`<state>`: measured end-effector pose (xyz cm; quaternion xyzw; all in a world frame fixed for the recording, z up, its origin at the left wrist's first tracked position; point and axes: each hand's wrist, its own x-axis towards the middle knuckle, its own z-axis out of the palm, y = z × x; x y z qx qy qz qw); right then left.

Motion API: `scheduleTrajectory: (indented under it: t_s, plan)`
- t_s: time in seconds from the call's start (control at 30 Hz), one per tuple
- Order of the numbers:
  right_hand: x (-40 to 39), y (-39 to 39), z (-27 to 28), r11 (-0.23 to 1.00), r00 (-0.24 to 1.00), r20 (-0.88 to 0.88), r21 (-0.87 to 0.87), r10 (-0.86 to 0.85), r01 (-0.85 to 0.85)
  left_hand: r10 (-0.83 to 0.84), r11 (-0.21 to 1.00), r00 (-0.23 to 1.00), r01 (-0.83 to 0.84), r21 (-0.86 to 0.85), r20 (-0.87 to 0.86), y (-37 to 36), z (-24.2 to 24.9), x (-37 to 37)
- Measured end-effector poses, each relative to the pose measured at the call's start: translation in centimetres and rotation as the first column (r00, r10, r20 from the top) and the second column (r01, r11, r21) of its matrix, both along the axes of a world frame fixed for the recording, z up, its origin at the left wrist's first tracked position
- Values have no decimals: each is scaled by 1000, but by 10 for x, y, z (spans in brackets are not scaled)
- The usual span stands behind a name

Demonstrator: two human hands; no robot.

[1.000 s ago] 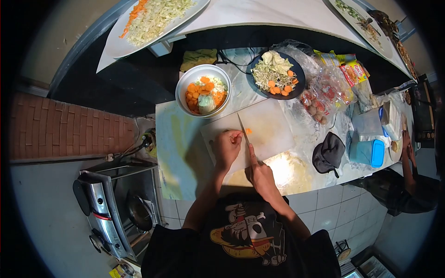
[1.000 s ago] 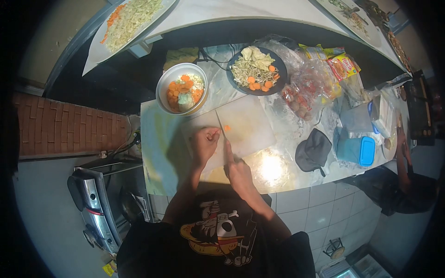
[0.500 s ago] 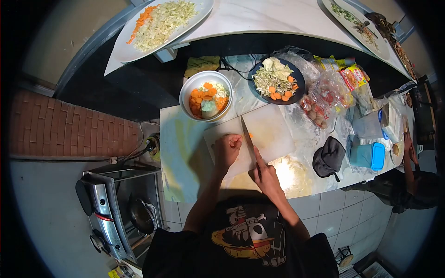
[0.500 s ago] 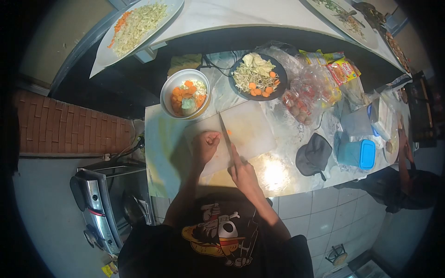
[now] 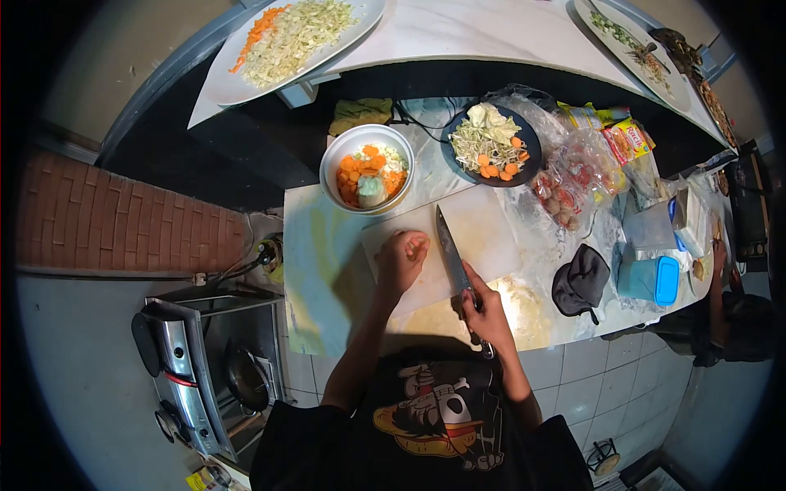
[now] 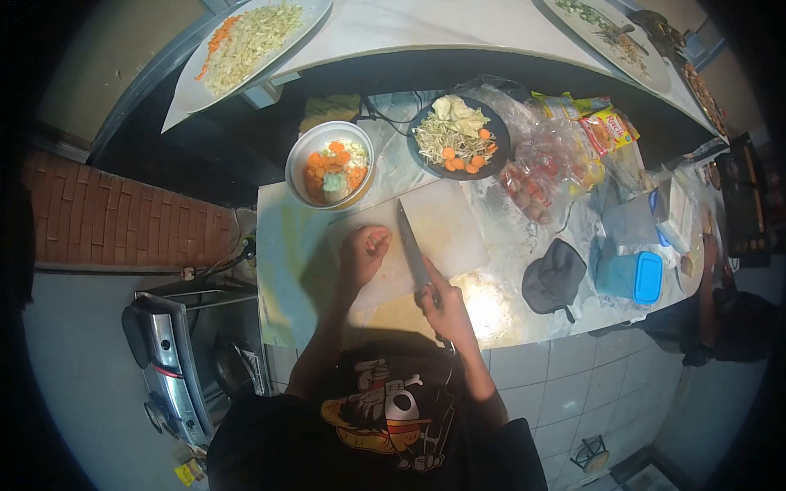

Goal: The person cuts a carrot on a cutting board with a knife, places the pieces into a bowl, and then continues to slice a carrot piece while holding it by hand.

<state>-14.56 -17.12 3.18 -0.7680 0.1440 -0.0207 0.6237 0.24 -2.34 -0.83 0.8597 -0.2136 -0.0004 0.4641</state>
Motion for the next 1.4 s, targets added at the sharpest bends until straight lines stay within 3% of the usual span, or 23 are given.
scheduleTrajectory:
  t_s: [0.23,0.33,0.4,0.47,0.5,0.57,0.6,0.67,0.8,0.93,1.03,1.1,1.13,1.2,1.27,1.3,1.4]
  plan:
    - [-3,0,4,997,1000,-26,74,5,-3,0,996,1000,1,92,-13,-2,3,-1]
    - [-2,3,4,975,999,-37,222,33,-24,-34,991,998,27,128,52,11,2,-1]
    - [-1,0,12,923,978,-142,374,151,-88,-56,988,995,44,146,78,17,0,-2]
    - [1,2,13,913,977,-130,395,171,-107,-22,995,986,5,-98,-166,21,-3,-3]
    - [2,3,13,902,975,-117,413,190,-127,-18,995,986,2,-98,-166,20,2,-2]
    - [3,4,11,894,972,-127,431,198,-125,-156,898,803,-127,-422,-575,16,21,-3]
    - [3,4,10,886,970,-139,449,201,-119,-155,897,803,-129,-422,-575,15,25,-3]
    - [4,5,11,890,970,-138,439,198,-119,-153,886,673,-231,-402,-724,15,31,-2]
    - [3,6,8,902,979,-106,415,176,-118,-162,890,674,-215,-401,-721,20,21,0]
    - [3,5,13,913,976,-134,393,173,-108,-156,918,762,-123,-378,-628,23,19,-2]
    - [2,6,6,943,991,-45,317,125,-104,-117,945,842,-69,-320,-527,24,22,-3]
    - [-1,3,-2,996,997,27,-54,78,-76,-87,961,872,-55,-272,-482,24,25,-4]
    - [-2,1,-3,995,997,26,-55,79,-77,-53,982,891,-36,-187,-451,23,26,-3]
    - [-4,-2,-2,959,999,23,-284,24,-16,-21,995,909,-23,-101,-415,22,26,-3]
    - [-6,-2,-7,935,999,41,-354,16,-1,-6,997,967,-15,-81,-256,20,21,-2]
    - [-7,-2,-7,907,998,59,-422,8,18,-7,997,966,-14,-82,-257,19,18,-2]
    - [-10,-2,-3,910,999,-29,-414,20,-31,-20,993,966,-11,-119,-257,16,13,-1]
